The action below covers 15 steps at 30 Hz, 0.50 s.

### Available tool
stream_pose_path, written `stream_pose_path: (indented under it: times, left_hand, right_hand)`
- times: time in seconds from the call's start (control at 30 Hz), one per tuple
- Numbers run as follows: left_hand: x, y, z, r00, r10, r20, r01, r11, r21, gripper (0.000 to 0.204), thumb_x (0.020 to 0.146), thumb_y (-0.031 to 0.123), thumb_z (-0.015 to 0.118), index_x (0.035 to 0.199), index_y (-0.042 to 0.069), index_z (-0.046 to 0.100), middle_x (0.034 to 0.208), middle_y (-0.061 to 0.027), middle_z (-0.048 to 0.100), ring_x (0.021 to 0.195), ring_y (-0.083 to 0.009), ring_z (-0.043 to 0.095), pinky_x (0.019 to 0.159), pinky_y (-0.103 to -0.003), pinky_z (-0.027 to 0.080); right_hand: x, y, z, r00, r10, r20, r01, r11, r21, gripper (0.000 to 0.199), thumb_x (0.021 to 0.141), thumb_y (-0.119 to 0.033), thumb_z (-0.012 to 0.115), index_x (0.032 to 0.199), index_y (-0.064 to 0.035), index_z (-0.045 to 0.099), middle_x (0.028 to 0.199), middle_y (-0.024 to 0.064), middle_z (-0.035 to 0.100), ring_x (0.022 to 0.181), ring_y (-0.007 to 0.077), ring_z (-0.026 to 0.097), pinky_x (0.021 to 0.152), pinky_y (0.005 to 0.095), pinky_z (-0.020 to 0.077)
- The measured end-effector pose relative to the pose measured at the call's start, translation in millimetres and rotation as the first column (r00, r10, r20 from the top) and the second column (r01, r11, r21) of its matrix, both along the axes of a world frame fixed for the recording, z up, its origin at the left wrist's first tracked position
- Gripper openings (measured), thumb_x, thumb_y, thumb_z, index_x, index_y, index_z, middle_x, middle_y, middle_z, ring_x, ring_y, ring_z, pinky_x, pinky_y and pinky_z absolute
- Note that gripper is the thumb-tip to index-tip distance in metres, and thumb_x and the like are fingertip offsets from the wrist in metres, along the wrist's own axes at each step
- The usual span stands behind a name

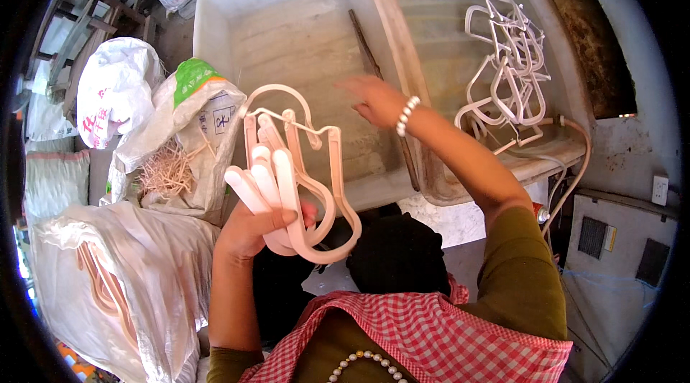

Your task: The person assembles plastic hangers by inserting white plastic hooks into pink hanger frames. They repeatedly pick up frames and hooks, insert the hooks, and place the assembled hangers into a white sack.

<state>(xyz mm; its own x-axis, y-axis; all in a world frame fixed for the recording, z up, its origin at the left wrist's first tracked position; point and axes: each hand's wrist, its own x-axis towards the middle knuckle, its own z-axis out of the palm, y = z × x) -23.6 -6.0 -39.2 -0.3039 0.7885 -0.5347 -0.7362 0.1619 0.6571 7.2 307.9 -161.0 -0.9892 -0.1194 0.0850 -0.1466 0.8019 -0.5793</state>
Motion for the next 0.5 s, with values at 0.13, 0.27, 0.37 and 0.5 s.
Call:
stream_pose_path:
  times: [0.13, 0.27, 0.37, 0.5]
  left_hand:
    - [-1.4, -5.0, 7.1, 0.974, -0.217, -0.058, 0.217, 0.976, -0.009, 0.028, 0.078, 0.003, 0.071, 0.104, -0.001, 0.061, 0.094, -0.0085, 0.067, 0.087, -0.0166, 0.064, 0.079, -0.030, 0.052]
    - [3.5, -2.1, 7.6, 0.947, -0.294, -0.129, 0.298, 0.954, 0.014, 0.026, 0.077, 0.005, 0.073, 0.100, 0.000, 0.062, 0.092, -0.0047, 0.066, 0.084, -0.0124, 0.062, 0.075, -0.028, 0.050]
    - [3.4, -9.0, 5.0, 0.957, -0.238, -0.168, 0.238, 0.971, -0.020, 0.024, 0.078, 0.006, 0.073, 0.098, 0.000, 0.062, 0.090, -0.0039, 0.066, 0.082, -0.0116, 0.061, 0.074, -0.027, 0.050]
    - [-1.2, -5.4, -1.1, 0.935, -0.147, -0.322, 0.070, 0.969, -0.239, 0.020, 0.079, 0.009, 0.071, 0.095, 0.000, 0.063, 0.083, -0.0027, 0.065, 0.075, -0.0105, 0.060, 0.070, -0.026, 0.050]
  right_hand:
    - [-70.1, -32.6, 27.0, 0.996, 0.029, -0.080, -0.028, 0.999, 0.015, 0.080, 0.077, -0.007, 0.068, 0.146, -0.0192, 0.028, 0.145, 0.0205, 0.032, 0.131, 0.0369, 0.036, 0.107, 0.0415, 0.0338]
    - [-122.4, -53.2, 13.8, 0.925, 0.295, -0.241, -0.268, 0.953, 0.138, 0.057, 0.076, -0.012, 0.069, 0.129, -0.0172, 0.049, 0.138, 0.0197, 0.042, 0.128, 0.0373, 0.039, 0.105, 0.0430, 0.0350]
    - [-138.8, -51.6, 3.0, 0.910, 0.367, -0.193, -0.338, 0.926, 0.168, 0.030, 0.077, -0.019, 0.067, 0.106, -0.0137, 0.061, 0.121, 0.0161, 0.057, 0.115, 0.0345, 0.051, 0.099, 0.0446, 0.0385]
    - [-116.9, 5.6, 27.6, 0.989, 0.118, -0.085, -0.090, 0.955, 0.282, 0.017, 0.076, -0.027, 0.070, 0.082, -0.0118, 0.064, 0.088, 0.0094, 0.066, 0.088, 0.0287, 0.060, 0.084, 0.0446, 0.0443]
